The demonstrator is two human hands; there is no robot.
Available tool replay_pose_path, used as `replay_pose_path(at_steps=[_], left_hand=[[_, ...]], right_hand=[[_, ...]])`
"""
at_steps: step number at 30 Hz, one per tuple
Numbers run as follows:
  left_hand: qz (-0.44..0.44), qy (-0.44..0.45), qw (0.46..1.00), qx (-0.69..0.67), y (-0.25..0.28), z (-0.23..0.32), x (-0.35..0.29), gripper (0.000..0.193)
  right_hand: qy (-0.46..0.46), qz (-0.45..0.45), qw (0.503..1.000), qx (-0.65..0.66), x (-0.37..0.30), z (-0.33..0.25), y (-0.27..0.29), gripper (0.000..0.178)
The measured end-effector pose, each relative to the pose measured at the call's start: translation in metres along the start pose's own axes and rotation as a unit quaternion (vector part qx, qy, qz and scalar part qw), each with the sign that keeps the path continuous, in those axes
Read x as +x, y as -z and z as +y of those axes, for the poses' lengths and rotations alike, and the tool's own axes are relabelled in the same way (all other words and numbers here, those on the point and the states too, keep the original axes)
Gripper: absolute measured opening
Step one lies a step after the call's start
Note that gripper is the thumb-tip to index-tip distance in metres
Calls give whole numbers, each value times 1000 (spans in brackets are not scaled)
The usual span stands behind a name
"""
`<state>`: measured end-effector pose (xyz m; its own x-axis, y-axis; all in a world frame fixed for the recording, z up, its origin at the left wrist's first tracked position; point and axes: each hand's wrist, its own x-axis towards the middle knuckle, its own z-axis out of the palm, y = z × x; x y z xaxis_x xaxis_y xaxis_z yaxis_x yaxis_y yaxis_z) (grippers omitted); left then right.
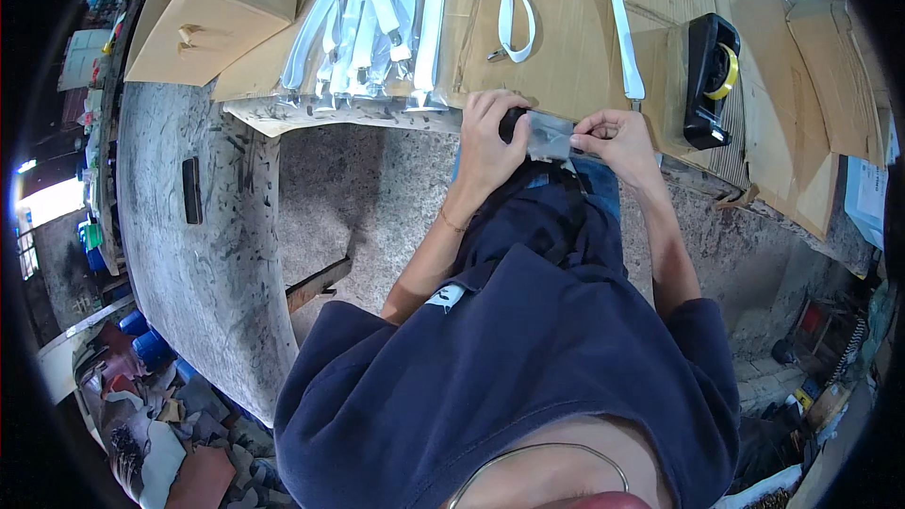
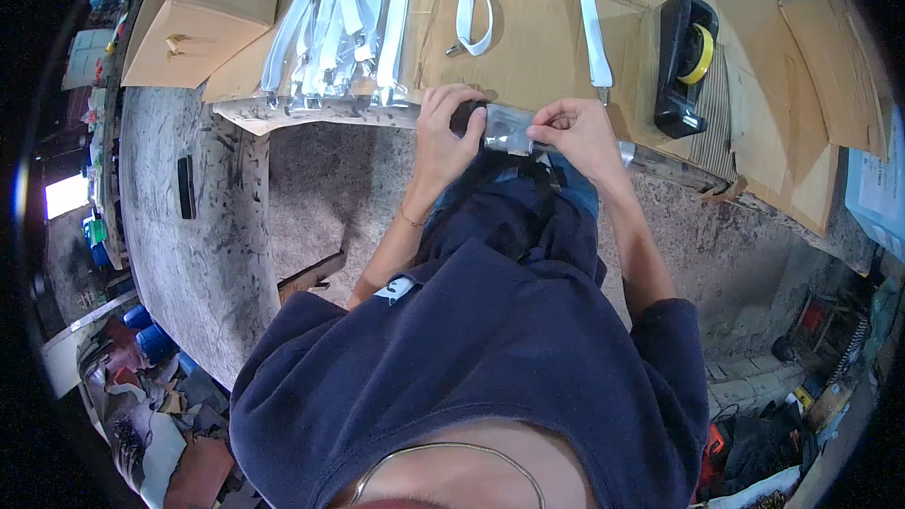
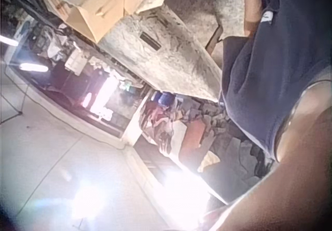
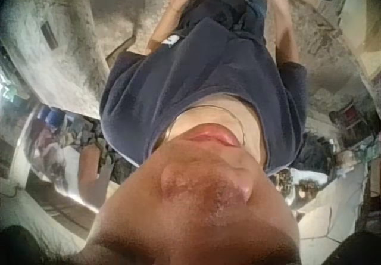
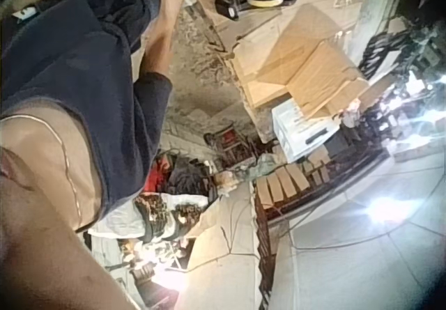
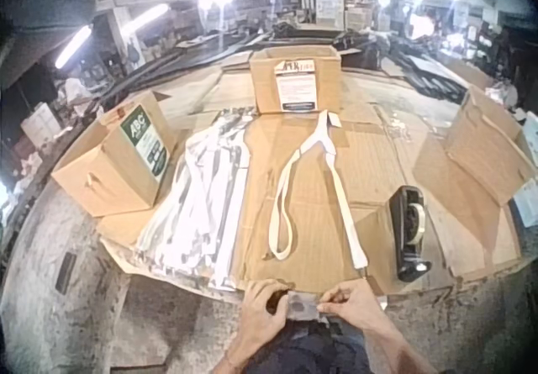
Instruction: The recorder is assembling white straps, applying tape, and organizing them on a workbench in a workshop setting.
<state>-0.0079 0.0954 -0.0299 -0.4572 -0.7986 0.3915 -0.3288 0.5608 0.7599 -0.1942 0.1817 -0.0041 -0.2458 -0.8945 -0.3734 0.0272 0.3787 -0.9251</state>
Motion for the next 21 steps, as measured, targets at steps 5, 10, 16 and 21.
replay_pose_path(at_steps=[5,10,16,21], left_hand=[[-26,-18,999,32,-2,-7,0,24],[-13,5,998,65,-10,3,-2,32],[9,22,993,111,-20,1,-3,39],[9,12,994,110,-27,3,-2,39]], right_hand=[[2,10,1000,-5,3,4,3,9],[65,81,989,-107,3,8,-5,13],[168,208,949,-169,17,-10,8,14],[344,345,854,-183,-21,-119,83,15]])
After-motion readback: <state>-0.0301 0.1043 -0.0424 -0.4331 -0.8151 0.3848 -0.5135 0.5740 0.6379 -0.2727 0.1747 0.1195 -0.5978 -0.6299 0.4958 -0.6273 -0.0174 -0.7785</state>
